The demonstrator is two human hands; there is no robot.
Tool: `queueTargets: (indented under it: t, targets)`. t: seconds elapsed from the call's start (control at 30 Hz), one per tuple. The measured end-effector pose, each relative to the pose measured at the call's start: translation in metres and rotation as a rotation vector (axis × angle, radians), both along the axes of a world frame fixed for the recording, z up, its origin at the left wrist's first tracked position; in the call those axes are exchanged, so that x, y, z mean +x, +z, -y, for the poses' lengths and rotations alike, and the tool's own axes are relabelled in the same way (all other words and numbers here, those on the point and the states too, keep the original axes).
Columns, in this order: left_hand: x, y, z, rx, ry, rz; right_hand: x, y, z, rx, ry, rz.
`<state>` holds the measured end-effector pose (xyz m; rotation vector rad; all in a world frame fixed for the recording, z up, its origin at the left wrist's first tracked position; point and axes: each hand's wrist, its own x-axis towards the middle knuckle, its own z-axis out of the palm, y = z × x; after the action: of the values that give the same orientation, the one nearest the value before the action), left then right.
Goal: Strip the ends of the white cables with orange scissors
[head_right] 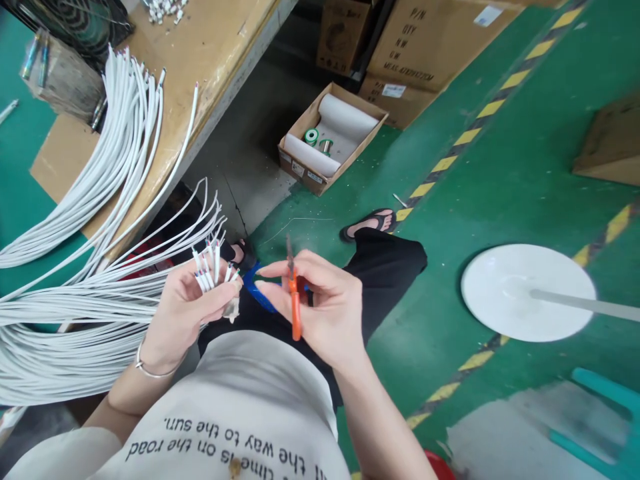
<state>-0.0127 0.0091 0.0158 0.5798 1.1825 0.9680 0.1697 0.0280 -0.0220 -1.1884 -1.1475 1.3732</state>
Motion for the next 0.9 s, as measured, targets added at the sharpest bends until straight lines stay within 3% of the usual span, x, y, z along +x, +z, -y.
queueTargets:
  t: [0.2, 0.5, 0.57, 0.7, 0.8, 0.9]
  targets:
    - [0.001, 0.002, 0.002, 0.011, -0.049, -0.064, -0.012, 0.006, -0.003, 0.024, 0.057, -0.041]
    - [-0.001, 0.002, 0.004, 0.002, -0.13, -0.11, -0.007, -0.001, -0.007, -0.031, 0.145, -0.167]
    - [-0.002, 0.004, 0.004, 0.019, -0.139, -0.088, -0.007, -0.001, -0.013, -0.049, 0.104, -0.199]
    - [-0.005, 0.005, 0.002, -0.013, -0.143, -0.023, -0.005, -0.002, -0.024, -0.053, -0.115, -0.286]
    - [-0.007, 0.004, 0.001, -0.077, -0.117, 0.016, -0.001, -0.003, -0.022, -0.049, -0.125, -0.203]
    - [-0.008, 0.004, 0.0, -0.127, -0.094, 0.047, 0.004, -0.004, -0.011, 0.0, 0.004, -0.014]
